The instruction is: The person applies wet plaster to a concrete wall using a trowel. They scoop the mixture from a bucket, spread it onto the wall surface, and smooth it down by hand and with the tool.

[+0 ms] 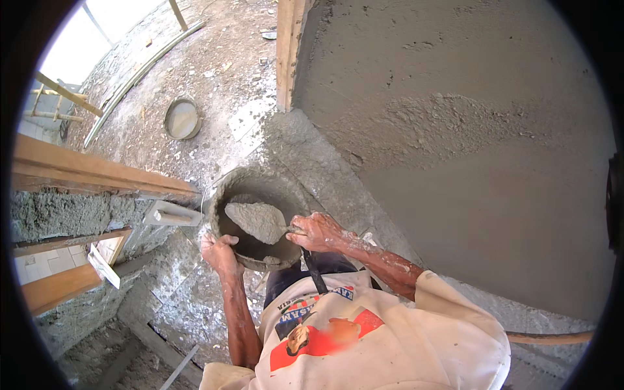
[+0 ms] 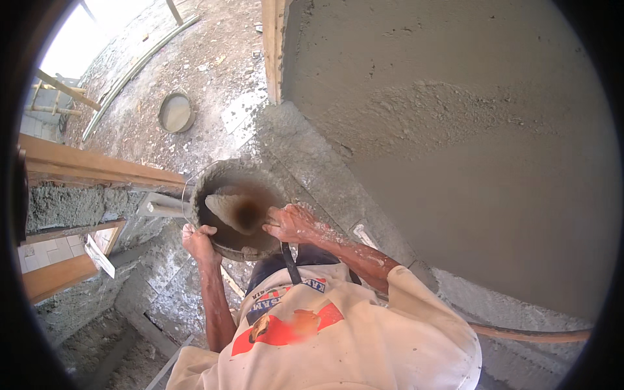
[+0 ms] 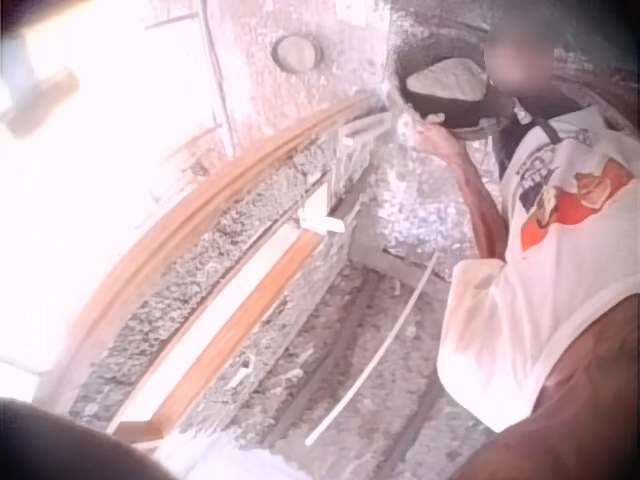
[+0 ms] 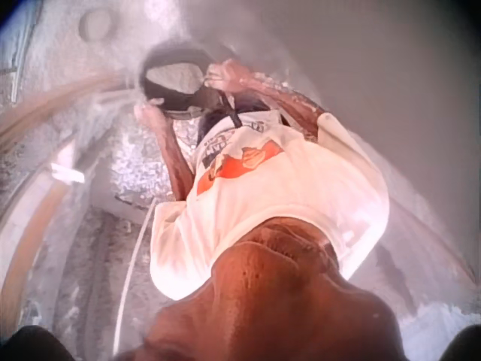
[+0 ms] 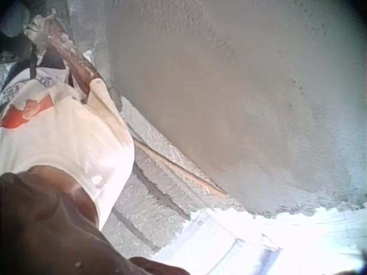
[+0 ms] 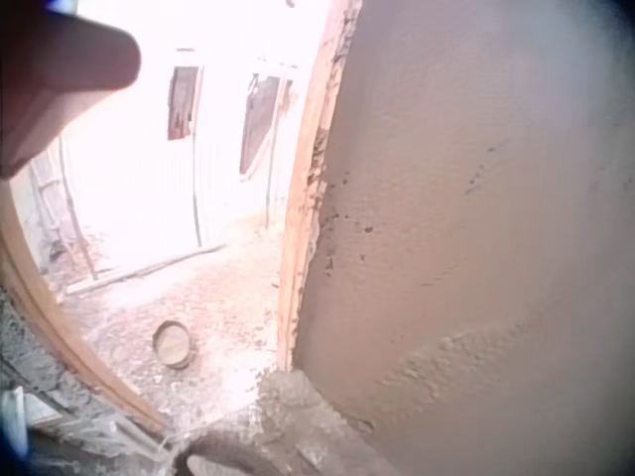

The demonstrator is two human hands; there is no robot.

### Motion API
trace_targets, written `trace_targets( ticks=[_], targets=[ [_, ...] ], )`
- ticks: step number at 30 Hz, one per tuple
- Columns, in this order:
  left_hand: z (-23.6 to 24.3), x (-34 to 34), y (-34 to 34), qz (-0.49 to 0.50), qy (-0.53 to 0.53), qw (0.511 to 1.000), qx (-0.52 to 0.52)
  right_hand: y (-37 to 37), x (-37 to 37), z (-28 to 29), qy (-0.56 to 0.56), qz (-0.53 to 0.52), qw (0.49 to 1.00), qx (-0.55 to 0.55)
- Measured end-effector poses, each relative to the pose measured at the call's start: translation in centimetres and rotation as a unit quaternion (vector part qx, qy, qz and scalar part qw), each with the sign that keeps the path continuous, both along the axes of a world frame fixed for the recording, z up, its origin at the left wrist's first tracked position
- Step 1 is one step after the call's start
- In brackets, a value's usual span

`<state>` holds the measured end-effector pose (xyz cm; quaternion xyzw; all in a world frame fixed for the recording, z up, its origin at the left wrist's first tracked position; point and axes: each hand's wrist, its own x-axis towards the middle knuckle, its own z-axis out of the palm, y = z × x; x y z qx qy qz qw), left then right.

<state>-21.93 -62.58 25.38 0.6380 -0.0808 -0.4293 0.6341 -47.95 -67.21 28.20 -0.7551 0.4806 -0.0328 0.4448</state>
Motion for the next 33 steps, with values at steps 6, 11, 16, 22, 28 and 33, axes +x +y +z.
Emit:
trace_targets(
  ticks=[6, 11, 16, 22, 28, 33],
  targets=[
    [-4.3, 2.5, 3.1, 0.084, -0.092, 0.989, 0.078, -10.7, -8.5, 6.0, -0.162, -0.073, 0.907, 0.382],
    [-3.9, 0.1, 2.3, 0.077, -0.122, 0.985, 0.099, -15.8, -23.5, 8.3, -0.035, -0.479, 0.876, -0.04],
    [-2.1, 1.0, 2.3, 0.06, -0.137, 0.984, 0.101, -9.4, -21.4, 14.7, -0.075, -0.461, 0.869, -0.164],
    [-2.0, -2.6, -2.3, -0.054, -0.142, 0.986, 0.073, -2.9, -12.0, 3.9, 0.091, -0.165, 0.946, -0.266],
    [2.8, -5.6, -6.2, -0.184, -0.148, 0.972, -0.02, -1.8, -3.9, -4.9, 0.302, 0.016, 0.922, -0.242],
    [5.8, -6.1, -8.3, -0.236, -0.205, 0.947, -0.073, -0.5, -3.8, -5.3, 0.241, 0.08, 0.948, -0.191]
  ],
)
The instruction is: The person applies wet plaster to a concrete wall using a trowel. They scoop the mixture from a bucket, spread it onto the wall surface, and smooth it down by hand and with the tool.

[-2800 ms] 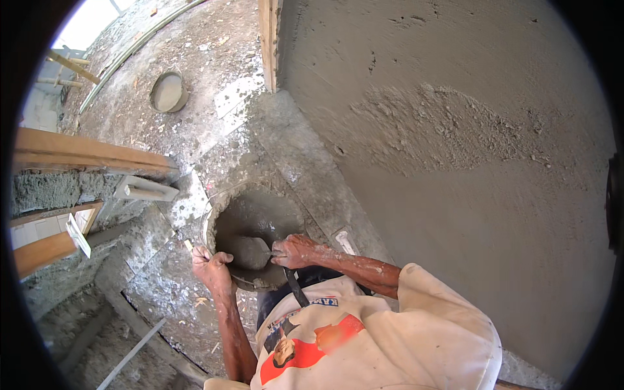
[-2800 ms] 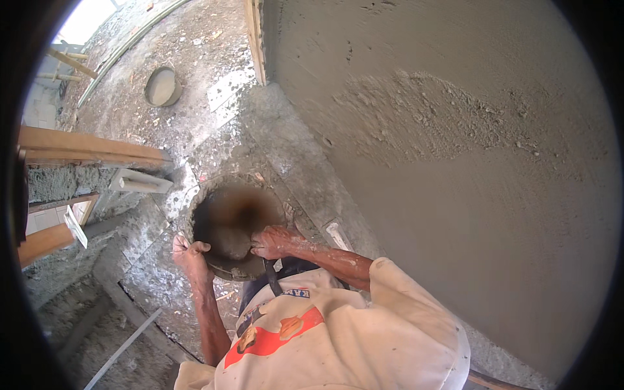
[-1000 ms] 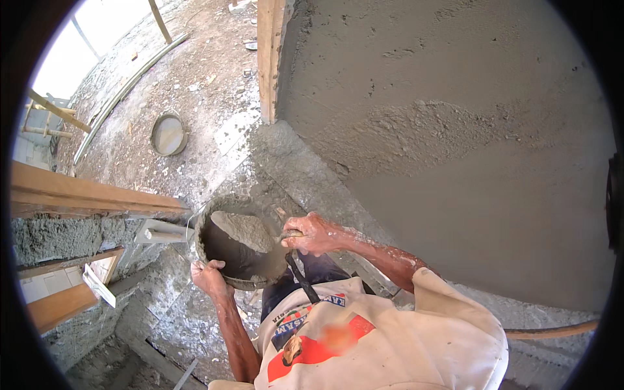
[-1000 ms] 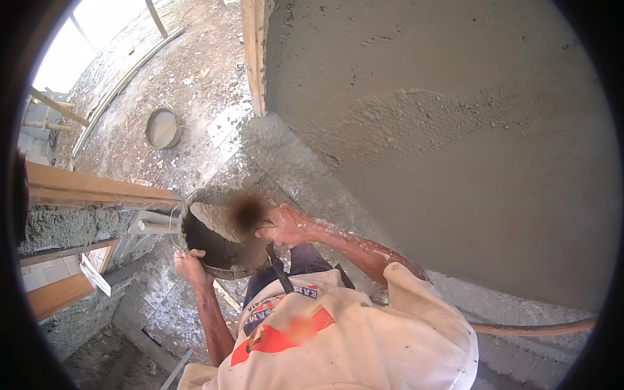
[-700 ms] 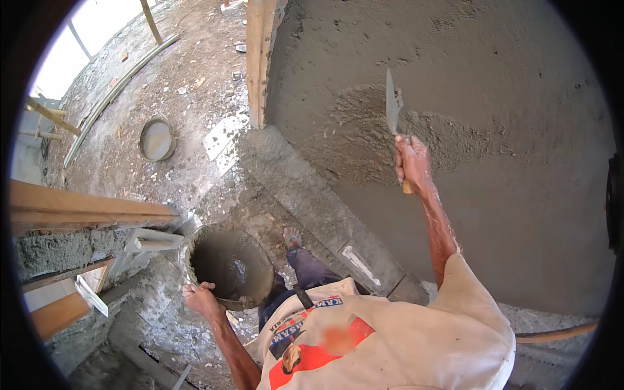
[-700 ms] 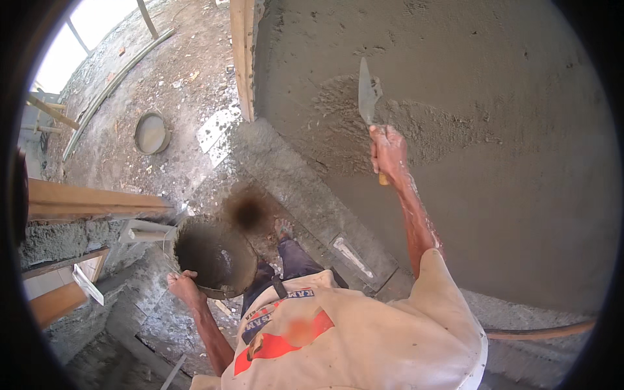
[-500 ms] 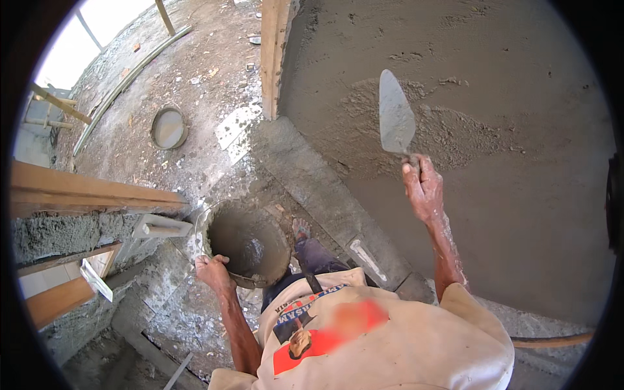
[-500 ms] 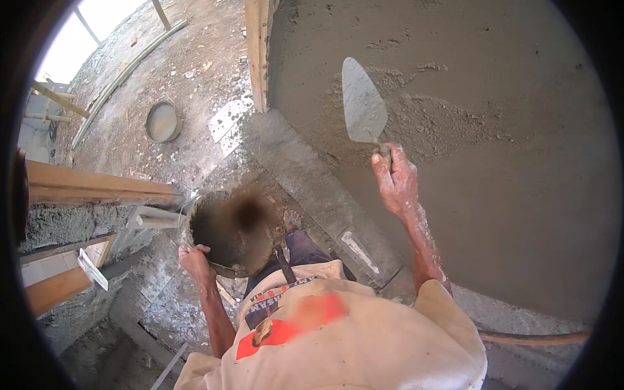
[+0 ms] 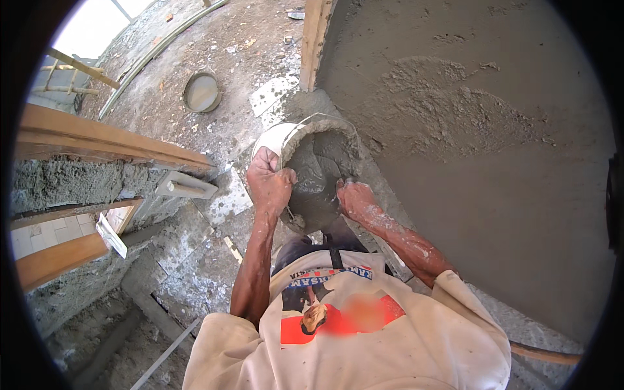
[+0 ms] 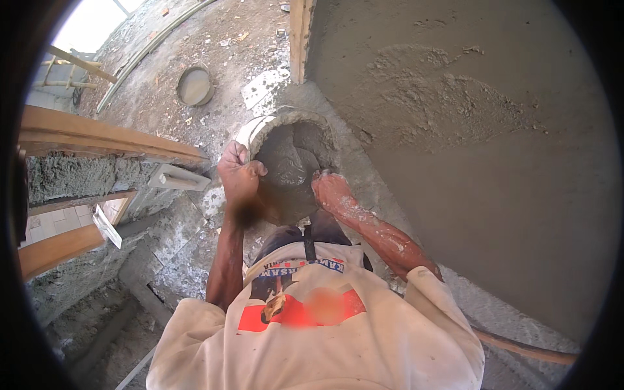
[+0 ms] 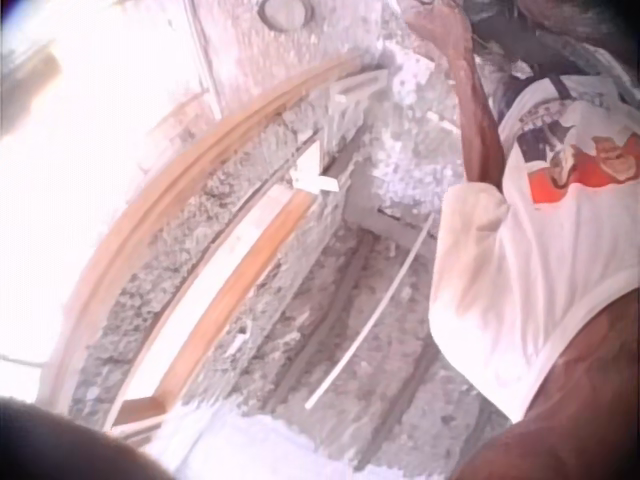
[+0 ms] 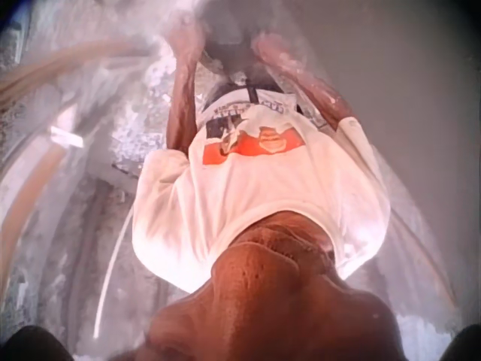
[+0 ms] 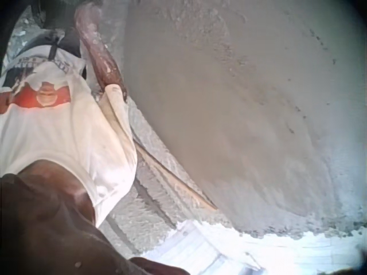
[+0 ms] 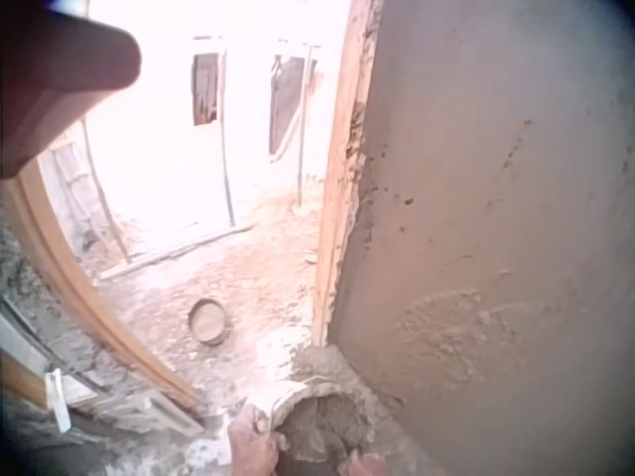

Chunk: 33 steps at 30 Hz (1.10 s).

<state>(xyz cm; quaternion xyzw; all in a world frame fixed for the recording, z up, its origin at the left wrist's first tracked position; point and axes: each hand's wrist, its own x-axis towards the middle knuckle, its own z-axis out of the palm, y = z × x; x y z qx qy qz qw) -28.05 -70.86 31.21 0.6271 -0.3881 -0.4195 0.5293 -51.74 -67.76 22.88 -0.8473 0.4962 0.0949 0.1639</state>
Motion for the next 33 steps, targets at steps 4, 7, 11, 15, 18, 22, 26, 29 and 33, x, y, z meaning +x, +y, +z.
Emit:
trace_targets(
  ticks=[4, 7, 11, 15, 18, 22, 26, 29, 33],
  targets=[
    [1.1, -0.4, -1.3, -0.008, 0.016, 1.0, -0.017, 0.9, 0.4, -0.5, -0.07, 0.0, 0.992, 0.106],
    [1.2, 0.1, -1.1, 0.001, 0.035, 0.999, 0.003, 1.1, 2.9, 0.4, -0.15, -0.07, 0.972, 0.169],
    [-0.5, 2.2, -0.7, 0.059, 0.098, 0.993, -0.015, 0.8, 5.0, 1.3, -0.269, -0.149, 0.931, 0.196],
    [-4.9, 4.2, 0.7, 0.119, 0.141, 0.983, 0.005, -0.6, 4.1, 0.4, -0.224, -0.169, 0.944, 0.172],
    [-8.0, 5.5, 2.8, 0.204, 0.147, 0.966, 0.054, -1.8, 3.7, 3.5, -0.217, -0.118, 0.964, 0.1],
    [-9.9, 6.0, 5.6, 0.286, 0.176, 0.937, 0.095, -3.6, 2.0, 8.7, -0.354, -0.007, 0.935, -0.026],
    [-11.0, 9.9, 9.3, 0.342, 0.099, 0.929, 0.099, -8.7, -1.1, 20.4, -0.342, -0.119, 0.854, 0.373],
    [-10.9, 8.9, 9.8, 0.327, 0.088, 0.935, 0.107, -13.5, -10.3, 21.9, -0.399, -0.242, 0.761, 0.45],
    [-12.3, 10.2, 11.2, 0.314, 0.098, 0.937, 0.122, -14.9, -19.6, 30.5, -0.29, -0.481, 0.798, -0.22]
  ],
)
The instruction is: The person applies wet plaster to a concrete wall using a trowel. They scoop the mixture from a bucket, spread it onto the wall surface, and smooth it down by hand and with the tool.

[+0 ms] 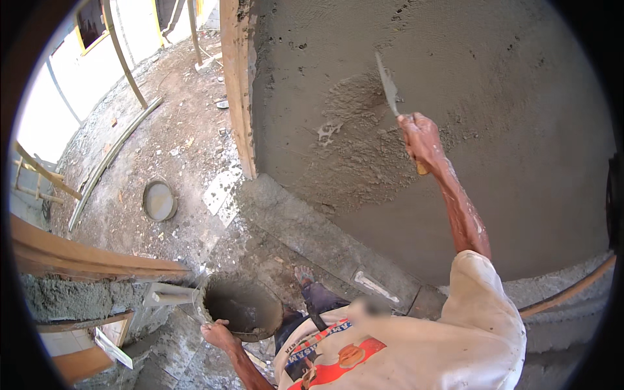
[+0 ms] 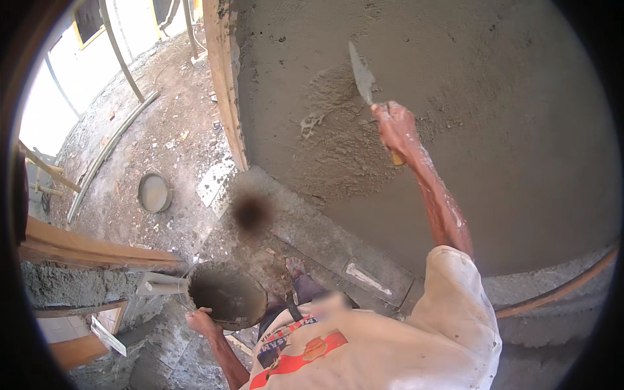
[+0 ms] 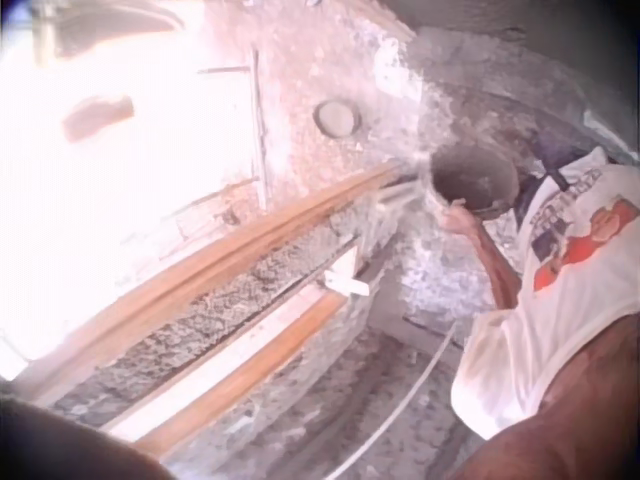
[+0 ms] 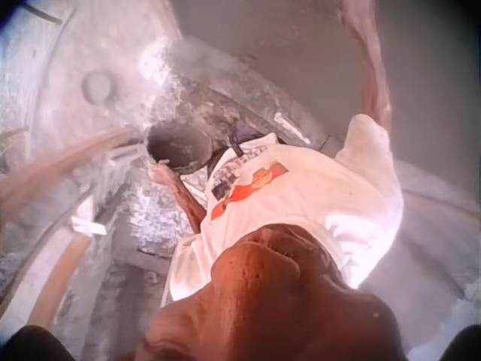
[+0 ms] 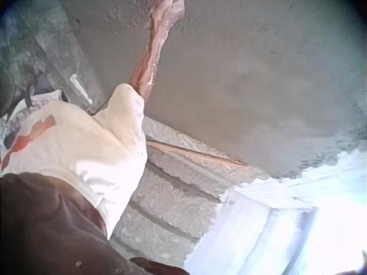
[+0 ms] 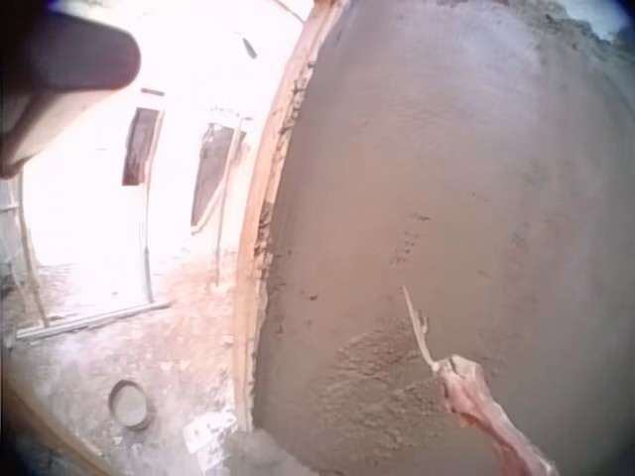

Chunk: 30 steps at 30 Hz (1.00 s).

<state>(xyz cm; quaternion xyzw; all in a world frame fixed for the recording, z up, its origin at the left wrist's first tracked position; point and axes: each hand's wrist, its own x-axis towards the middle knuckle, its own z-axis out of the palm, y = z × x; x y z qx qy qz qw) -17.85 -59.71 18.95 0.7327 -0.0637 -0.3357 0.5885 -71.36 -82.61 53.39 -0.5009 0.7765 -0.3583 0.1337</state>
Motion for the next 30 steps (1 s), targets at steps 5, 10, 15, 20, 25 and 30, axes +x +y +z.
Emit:
trace_targets(
  ticks=[5, 10, 15, 20, 25, 30],
  targets=[
    [-0.7, 1.6, 0.7, -0.042, -0.044, 0.998, 0.016, 7.4, 2.2, 3.0, -0.015, 0.078, 0.996, -0.047],
    [-0.7, -2.0, -2.5, -0.113, -0.025, 0.993, -0.012, 12.9, 8.0, -15.7, 0.042, 0.262, 0.948, 0.177],
    [7.3, -6.1, -7.4, -0.241, -0.042, 0.969, -0.04, 15.7, 18.0, -25.5, 0.204, 0.373, 0.857, 0.291],
    [11.5, -9.3, -11.3, -0.351, -0.094, 0.927, -0.097, 16.1, 21.4, -30.4, 0.307, 0.335, 0.867, 0.204],
    [13.1, -11.6, -12.9, -0.373, -0.026, 0.911, -0.176, 17.8, 19.8, -31.0, 0.298, 0.409, 0.83, 0.233],
    [13.8, -13.2, -13.1, -0.369, -0.117, 0.905, -0.176, 18.3, 19.7, -28.6, 0.139, 0.482, 0.82, 0.275]
  ],
)
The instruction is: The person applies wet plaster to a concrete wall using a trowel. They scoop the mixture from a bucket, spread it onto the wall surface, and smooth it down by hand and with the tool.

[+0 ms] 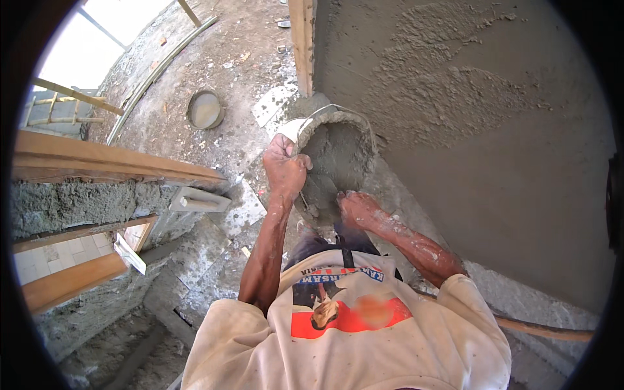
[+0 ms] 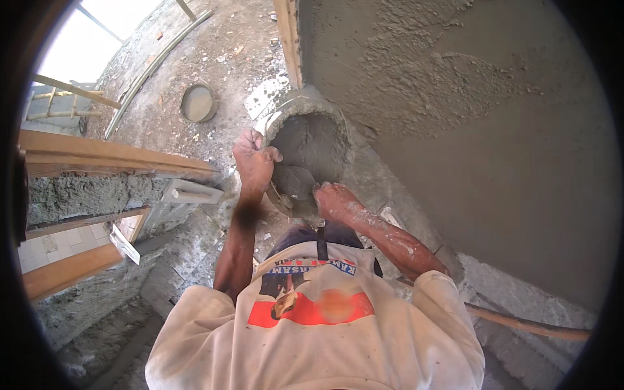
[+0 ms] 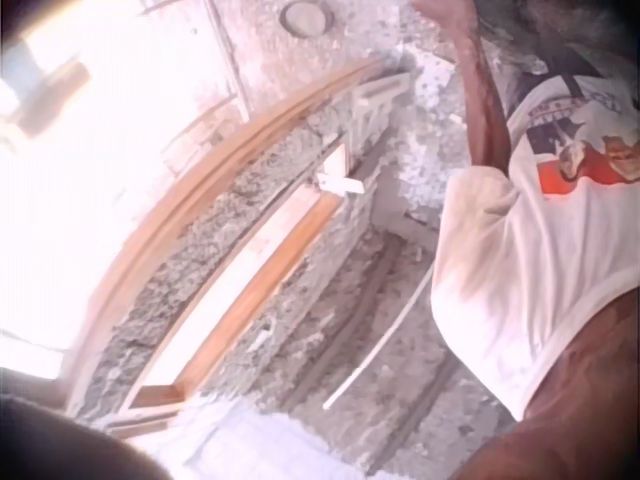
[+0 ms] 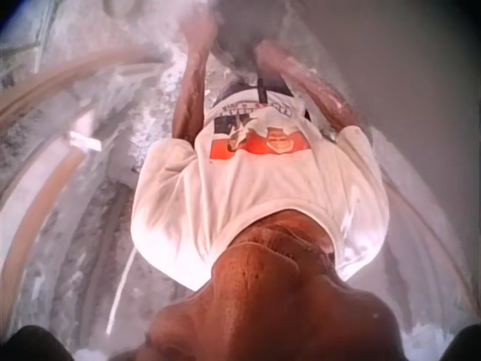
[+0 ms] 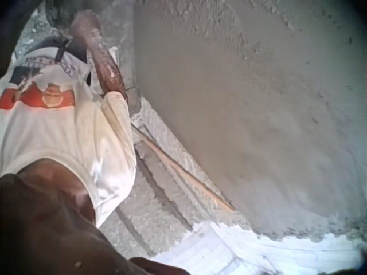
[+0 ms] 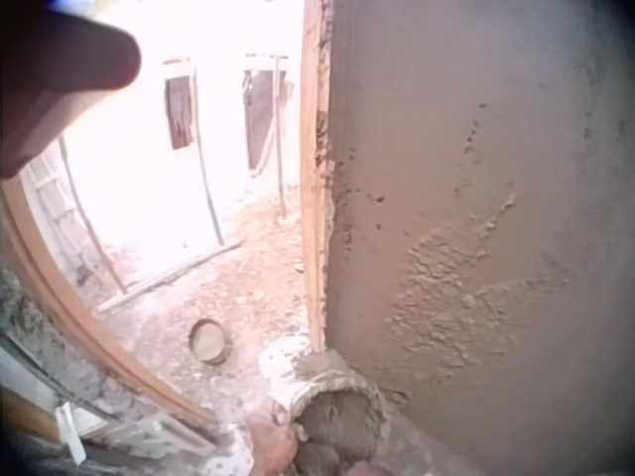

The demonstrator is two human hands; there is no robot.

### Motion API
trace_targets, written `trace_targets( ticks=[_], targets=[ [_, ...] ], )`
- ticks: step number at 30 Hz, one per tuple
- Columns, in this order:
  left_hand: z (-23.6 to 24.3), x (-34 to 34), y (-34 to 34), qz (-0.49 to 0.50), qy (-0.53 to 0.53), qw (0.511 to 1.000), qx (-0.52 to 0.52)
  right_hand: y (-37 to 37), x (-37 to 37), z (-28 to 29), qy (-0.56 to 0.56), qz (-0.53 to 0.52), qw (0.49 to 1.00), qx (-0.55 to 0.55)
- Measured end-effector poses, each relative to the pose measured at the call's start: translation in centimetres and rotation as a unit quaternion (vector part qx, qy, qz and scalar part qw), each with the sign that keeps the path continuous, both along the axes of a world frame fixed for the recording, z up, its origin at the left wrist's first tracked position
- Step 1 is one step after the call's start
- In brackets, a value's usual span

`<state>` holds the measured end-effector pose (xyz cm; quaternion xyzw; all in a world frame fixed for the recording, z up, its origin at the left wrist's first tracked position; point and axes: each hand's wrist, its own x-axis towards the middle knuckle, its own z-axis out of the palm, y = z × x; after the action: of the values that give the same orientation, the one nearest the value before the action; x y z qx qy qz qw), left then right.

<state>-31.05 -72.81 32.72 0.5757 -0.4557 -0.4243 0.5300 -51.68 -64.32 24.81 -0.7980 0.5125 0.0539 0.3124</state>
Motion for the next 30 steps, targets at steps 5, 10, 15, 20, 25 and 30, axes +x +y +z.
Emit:
trace_targets(
  ticks=[5, 10, 15, 20, 25, 30],
  targets=[
    [-2.6, 1.5, 0.2, 0.049, 0.061, 0.997, 0.018, -0.1, 0.1, 0.1, -0.145, -0.114, 0.976, 0.114],
    [-4.8, 3.9, 1.6, 0.151, 0.171, 0.971, 0.072, -1.8, 0.3, 0.7, -0.048, -0.106, 0.988, 0.104],
    [-10.8, 6.8, 4.2, 0.218, 0.185, 0.952, 0.108, -5.1, -2.3, 7.3, -0.113, -0.076, 0.989, -0.049],
    [-14.1, 10.4, 9.5, 0.354, 0.154, 0.91, 0.152, -8.4, -3.4, 21.9, -0.122, -0.033, 0.992, -0.02],
    [-16.2, 13.9, 13.1, 0.39, 0.085, 0.893, 0.209, -13.5, -10.1, 34.8, -0.244, -0.153, 0.919, 0.27],
    [-19.5, 17.3, 16.7, 0.367, 0.071, 0.913, 0.16, -18.8, -21.9, 48.6, -0.059, -0.352, 0.895, -0.266]
  ],
)
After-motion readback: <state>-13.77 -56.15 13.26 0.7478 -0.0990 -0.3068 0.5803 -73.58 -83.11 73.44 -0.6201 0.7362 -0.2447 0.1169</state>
